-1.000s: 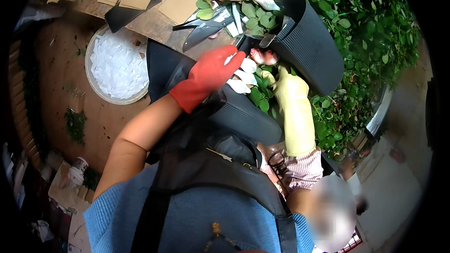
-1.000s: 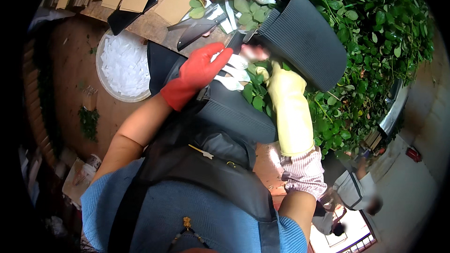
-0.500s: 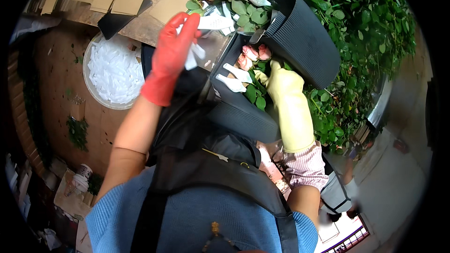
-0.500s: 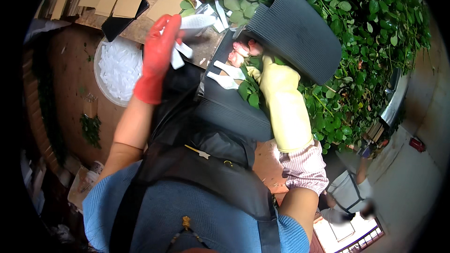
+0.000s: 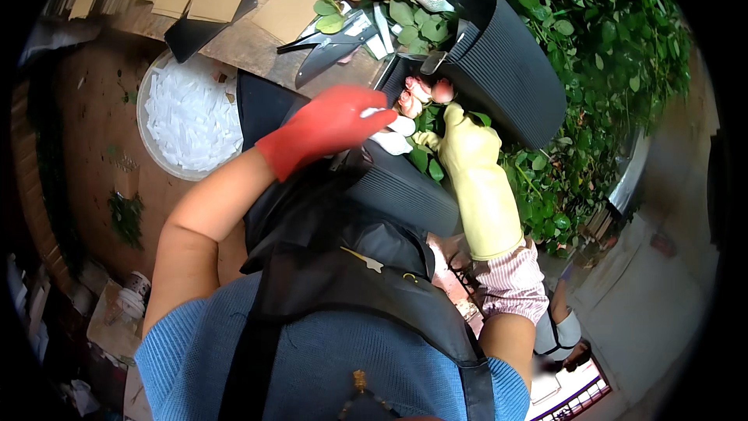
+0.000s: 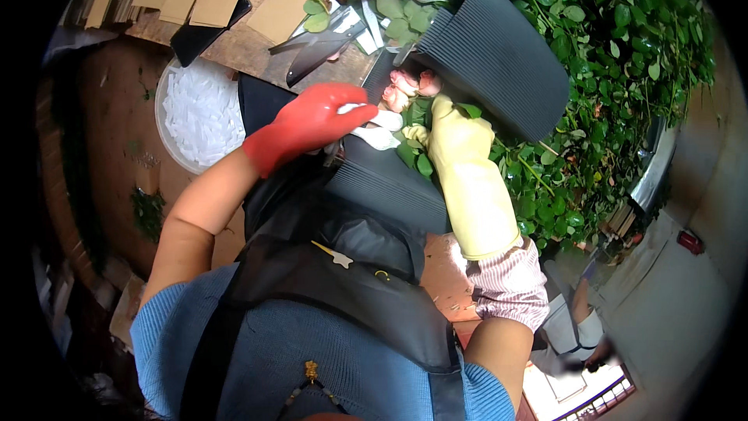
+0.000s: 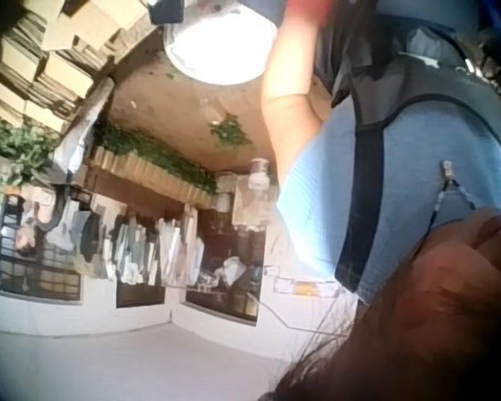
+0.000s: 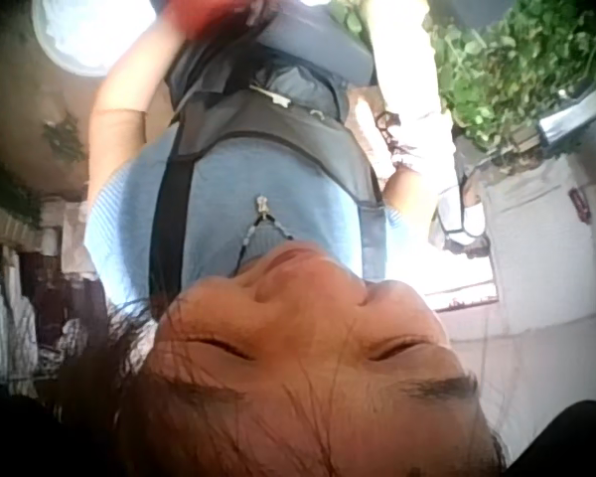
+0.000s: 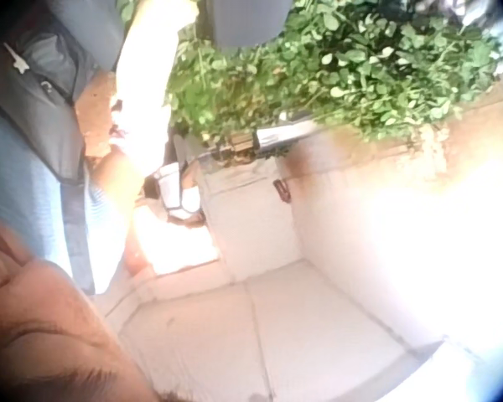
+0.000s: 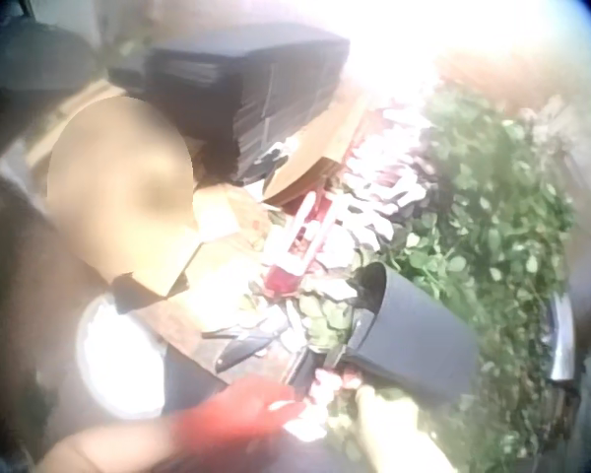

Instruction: The person arranges white flowers and green leaves into a black rectangular container. They repeatedly pick up bunches of greenery and individual flowers, placing them into the container to create a dense floral arrangement.

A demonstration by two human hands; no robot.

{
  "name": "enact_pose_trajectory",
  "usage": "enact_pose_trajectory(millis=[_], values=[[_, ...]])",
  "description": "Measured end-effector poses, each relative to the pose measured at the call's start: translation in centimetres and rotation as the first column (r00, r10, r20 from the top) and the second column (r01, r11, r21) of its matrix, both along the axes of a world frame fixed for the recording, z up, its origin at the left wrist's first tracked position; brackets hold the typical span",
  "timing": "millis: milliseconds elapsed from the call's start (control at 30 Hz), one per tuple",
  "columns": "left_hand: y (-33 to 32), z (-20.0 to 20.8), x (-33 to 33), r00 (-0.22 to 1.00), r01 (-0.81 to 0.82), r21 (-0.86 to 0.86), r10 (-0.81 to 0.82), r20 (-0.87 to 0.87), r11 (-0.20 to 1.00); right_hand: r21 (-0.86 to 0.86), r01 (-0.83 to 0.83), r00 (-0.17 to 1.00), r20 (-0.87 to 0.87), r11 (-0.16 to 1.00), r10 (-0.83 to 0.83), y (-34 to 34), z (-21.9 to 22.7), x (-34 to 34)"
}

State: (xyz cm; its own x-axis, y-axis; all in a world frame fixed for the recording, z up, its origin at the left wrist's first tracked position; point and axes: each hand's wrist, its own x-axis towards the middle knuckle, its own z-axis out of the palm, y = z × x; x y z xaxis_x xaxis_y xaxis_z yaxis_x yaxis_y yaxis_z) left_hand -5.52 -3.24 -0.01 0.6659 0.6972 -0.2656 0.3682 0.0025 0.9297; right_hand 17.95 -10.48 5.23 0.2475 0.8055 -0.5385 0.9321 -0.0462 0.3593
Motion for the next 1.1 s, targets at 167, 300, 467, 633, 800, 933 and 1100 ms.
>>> enact_pose_trajectory(millis=[167, 300, 467, 633, 800, 933, 1100], values=[[3.0, 2.7, -4.2, 0.917, -0.351, -0.344, 0.393, 0.061, 0.871, 0.028, 0.021, 0.959, -0.283, 0.999, -0.012, 0.8, 3.1, 0.3], [2.4, 1.9, -5.5, 0.996, -0.065, -0.164, 0.055, -0.064, 0.984, -0.090, 0.067, 0.928, -0.360, 0.994, -0.095, 1.5, 6.4, 0.0], [3.4, 5.0, -1.1, 0.901, 0.334, -0.249, -0.386, -0.200, 0.909, 0.010, 0.021, 0.986, -0.163, 1.000, -0.019, -0.2, 3.1, -1.6], [1.5, 2.5, -0.9, 0.953, 0.257, -0.123, -0.273, -0.135, 0.959, -0.004, -0.118, 0.991, -0.057, 0.993, 0.118, -0.6, 0.6, -0.7], [-0.7, 2.0, -2.0, 0.999, -0.021, -0.322, 0.034, 0.035, 0.946, -0.170, -0.062, 0.998, -0.013, 0.984, 0.061, 0.2, 0.9, -1.0], [-1.3, 2.8, -4.4, 0.872, -0.261, -0.606, 0.453, 0.186, 0.751, -0.103, -0.038, 0.998, -0.055, 0.994, 0.033, 0.2, 1.2, -1.2], [0.6, 5.2, -15.1, 0.831, -0.546, -0.340, 0.546, -0.104, 0.766, -0.070, 0.269, 0.836, -0.478, 0.961, -0.269, -0.2, 2.7, 1.3]])
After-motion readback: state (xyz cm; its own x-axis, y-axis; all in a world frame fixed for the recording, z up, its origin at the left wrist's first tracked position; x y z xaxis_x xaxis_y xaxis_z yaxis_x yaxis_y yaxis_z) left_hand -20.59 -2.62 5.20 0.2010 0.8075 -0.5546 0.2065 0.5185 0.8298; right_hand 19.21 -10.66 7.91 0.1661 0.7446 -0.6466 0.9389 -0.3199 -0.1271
